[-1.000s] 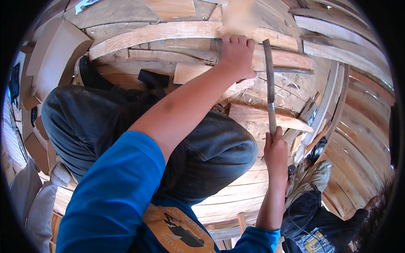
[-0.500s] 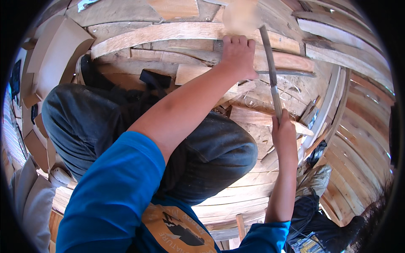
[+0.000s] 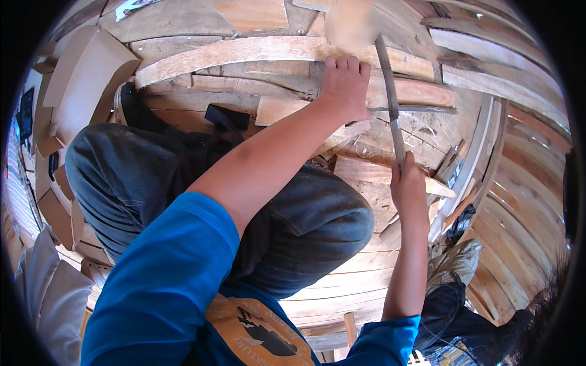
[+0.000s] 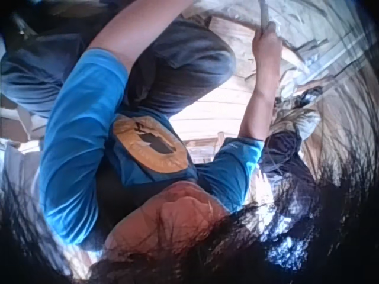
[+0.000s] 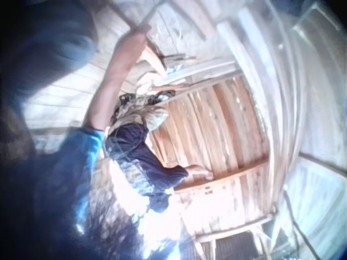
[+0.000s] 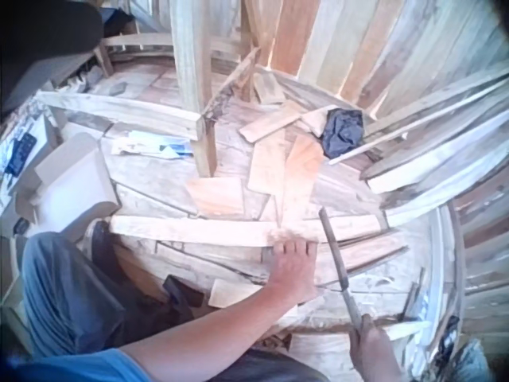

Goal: The person saws wooden planks using a hand saw while sitting on a wooden floor. They hold the wood steady with one hand while moving the saw back and forth, occasionally shifting other wood scraps aside to reach the work area.

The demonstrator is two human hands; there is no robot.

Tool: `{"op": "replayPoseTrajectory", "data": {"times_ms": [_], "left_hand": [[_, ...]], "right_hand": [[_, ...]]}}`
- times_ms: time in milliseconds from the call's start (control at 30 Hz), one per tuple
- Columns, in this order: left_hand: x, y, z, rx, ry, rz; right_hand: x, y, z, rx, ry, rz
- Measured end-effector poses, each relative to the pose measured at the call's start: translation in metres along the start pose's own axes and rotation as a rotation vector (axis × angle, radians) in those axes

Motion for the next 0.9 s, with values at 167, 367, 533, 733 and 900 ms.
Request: {"op": "replayPoseTrajectory", "data": {"times_ms": [167,367,533,733,900], "left_hand": [[0.004,-0.003,0.001,0.069,0.043,0.028],[0.007,-0.004,0.001,0.094,0.056,0.029],[0.005,-0.003,0.004,0.081,0.049,0.024],[0.002,-0.004,0.000,0.040,0.044,0.025],[0.007,-0.003,0.001,0.059,0.062,0.039]], "right_hand": [[0.000,-0.005,0.001,-0.008,-0.005,0.017],[-0.020,0.054,0.004,0.102,-0.009,-0.096],[-0.020,0.047,0.005,0.099,-0.016,-0.080],[-0.002,-0.009,0.000,-0.010,0.013,0.045],[-0.002,-0.004,0.004,0.022,0.016,0.026]]}}
Point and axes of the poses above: each hand's wrist, its own y-axis away from the middle knuckle, its own z-axis out of the back of the hand, x = y × z, the point moved 4 cm from there along -y, towards the middle knuckle, and after that the axes turned 3 degrees about -z, right-handed, at the moved point
